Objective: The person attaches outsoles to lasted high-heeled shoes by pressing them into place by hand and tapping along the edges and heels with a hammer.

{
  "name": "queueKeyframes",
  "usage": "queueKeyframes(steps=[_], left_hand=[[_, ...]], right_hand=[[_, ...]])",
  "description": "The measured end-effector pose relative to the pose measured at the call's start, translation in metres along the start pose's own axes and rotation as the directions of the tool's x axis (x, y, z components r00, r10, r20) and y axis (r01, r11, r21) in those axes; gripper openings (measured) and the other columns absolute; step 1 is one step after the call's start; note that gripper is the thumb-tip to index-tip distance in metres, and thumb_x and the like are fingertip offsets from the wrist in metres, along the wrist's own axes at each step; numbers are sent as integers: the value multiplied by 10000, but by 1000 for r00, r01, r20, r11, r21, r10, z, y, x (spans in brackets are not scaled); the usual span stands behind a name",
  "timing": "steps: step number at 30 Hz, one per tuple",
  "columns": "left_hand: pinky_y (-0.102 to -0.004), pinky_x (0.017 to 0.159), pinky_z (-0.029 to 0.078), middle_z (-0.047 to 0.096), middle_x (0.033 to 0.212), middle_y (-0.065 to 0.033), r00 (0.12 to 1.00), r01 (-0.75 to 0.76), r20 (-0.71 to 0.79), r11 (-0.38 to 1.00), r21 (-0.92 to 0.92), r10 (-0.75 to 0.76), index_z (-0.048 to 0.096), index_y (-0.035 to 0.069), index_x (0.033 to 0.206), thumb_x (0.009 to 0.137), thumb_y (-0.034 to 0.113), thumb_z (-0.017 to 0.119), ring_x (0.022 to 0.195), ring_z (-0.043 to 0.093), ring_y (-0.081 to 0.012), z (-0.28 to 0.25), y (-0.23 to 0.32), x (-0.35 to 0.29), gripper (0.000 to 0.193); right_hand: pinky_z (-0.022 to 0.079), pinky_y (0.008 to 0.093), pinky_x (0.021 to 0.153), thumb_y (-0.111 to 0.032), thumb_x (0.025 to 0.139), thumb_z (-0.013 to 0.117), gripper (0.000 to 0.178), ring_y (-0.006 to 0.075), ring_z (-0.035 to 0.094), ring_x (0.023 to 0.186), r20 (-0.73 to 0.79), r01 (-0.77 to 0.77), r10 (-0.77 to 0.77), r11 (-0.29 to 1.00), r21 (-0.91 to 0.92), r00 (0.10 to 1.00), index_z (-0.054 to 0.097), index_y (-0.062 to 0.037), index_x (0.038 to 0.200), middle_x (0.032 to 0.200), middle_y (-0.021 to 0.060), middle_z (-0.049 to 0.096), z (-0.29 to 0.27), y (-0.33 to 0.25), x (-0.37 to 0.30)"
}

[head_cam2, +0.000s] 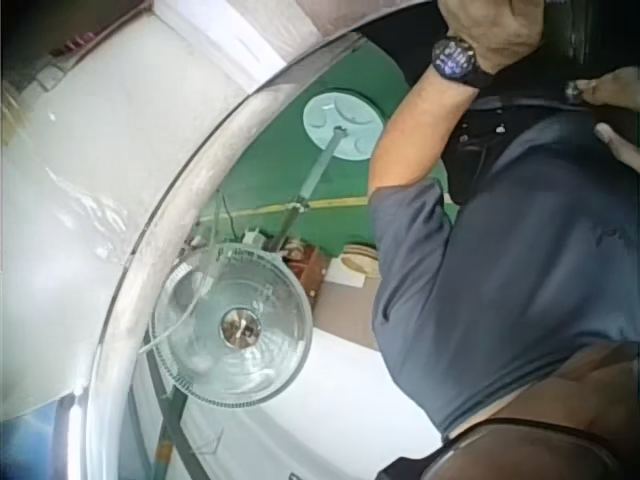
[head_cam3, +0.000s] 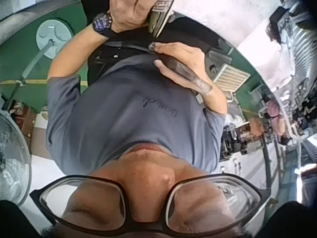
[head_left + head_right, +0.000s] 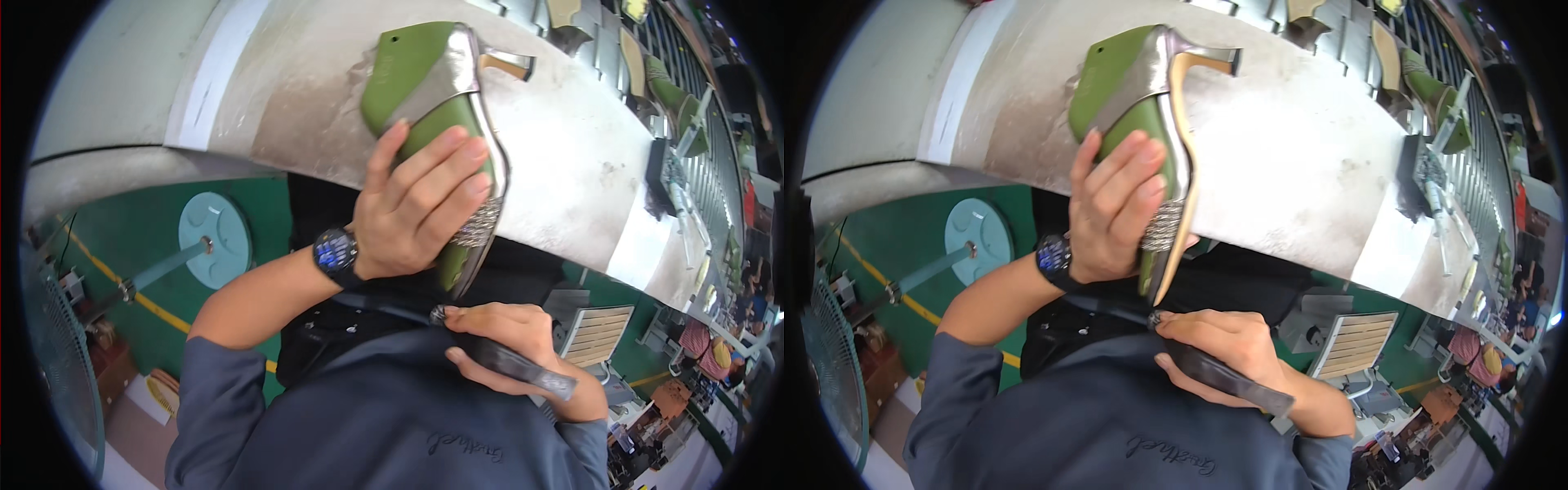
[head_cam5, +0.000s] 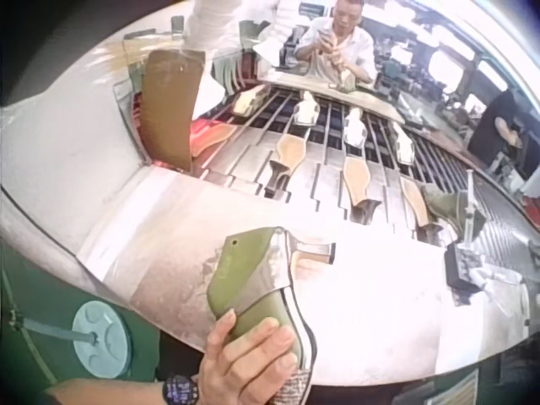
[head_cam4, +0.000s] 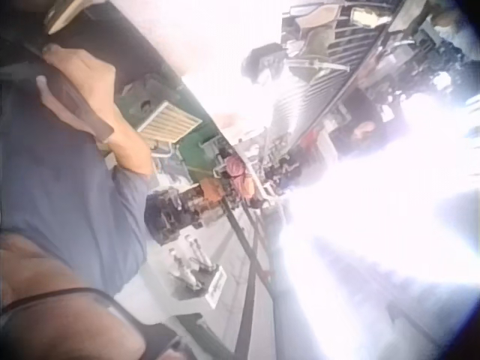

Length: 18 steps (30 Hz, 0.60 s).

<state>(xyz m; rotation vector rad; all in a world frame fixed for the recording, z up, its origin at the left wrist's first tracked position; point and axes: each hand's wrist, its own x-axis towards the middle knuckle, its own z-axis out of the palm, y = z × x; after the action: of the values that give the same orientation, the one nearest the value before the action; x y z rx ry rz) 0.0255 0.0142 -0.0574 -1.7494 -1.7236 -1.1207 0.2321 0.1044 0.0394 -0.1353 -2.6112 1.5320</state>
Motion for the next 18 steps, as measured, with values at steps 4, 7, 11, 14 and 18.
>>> queueKeyframes(steps=[4,7,11,14,18], left_hand=[[-593,1209,331,637,1411,-127,991,100,-84,994,-44,-103,546,111,1337,1016,158,640,1319,623,-304,3,9,4,338],[-623,1196,335,629,1398,-124,993,97,-62,995,-37,-99,531,113,1349,1023,164,625,1310,620,-310,5,9,3,343],[-664,1170,354,609,1402,-117,997,67,-23,998,-20,-68,506,116,1369,1037,189,613,1304,612,-301,5,8,1,357],[-666,1164,361,601,1409,-110,998,54,-22,998,-15,-55,503,131,1374,1042,217,612,1306,612,-295,6,8,-2,360],[-671,1179,336,574,1438,-83,997,65,-48,997,-28,-66,483,157,1408,1053,226,584,1334,589,-276,11,8,-5,375]], right_hand=[[597,402,967,-15,842,811,352,356,745,1094,-234,-127,186,961,245,954,672,76,1152,1126,248,734,-36,-17,-3],[600,402,943,-24,848,807,408,351,748,1087,-347,-70,166,959,273,923,650,54,1216,1177,263,729,-42,-12,10],[614,402,906,-30,828,828,386,347,764,1039,-298,-97,152,977,190,942,679,31,1180,1140,236,748,-57,-9,29],[614,396,905,-32,835,819,358,342,764,1039,-265,-77,138,970,229,954,687,33,1162,1124,237,750,-68,-4,38],[606,393,920,-24,844,802,352,328,762,1037,-194,-140,204,945,296,960,683,42,1169,1120,237,749,-86,2,51]])
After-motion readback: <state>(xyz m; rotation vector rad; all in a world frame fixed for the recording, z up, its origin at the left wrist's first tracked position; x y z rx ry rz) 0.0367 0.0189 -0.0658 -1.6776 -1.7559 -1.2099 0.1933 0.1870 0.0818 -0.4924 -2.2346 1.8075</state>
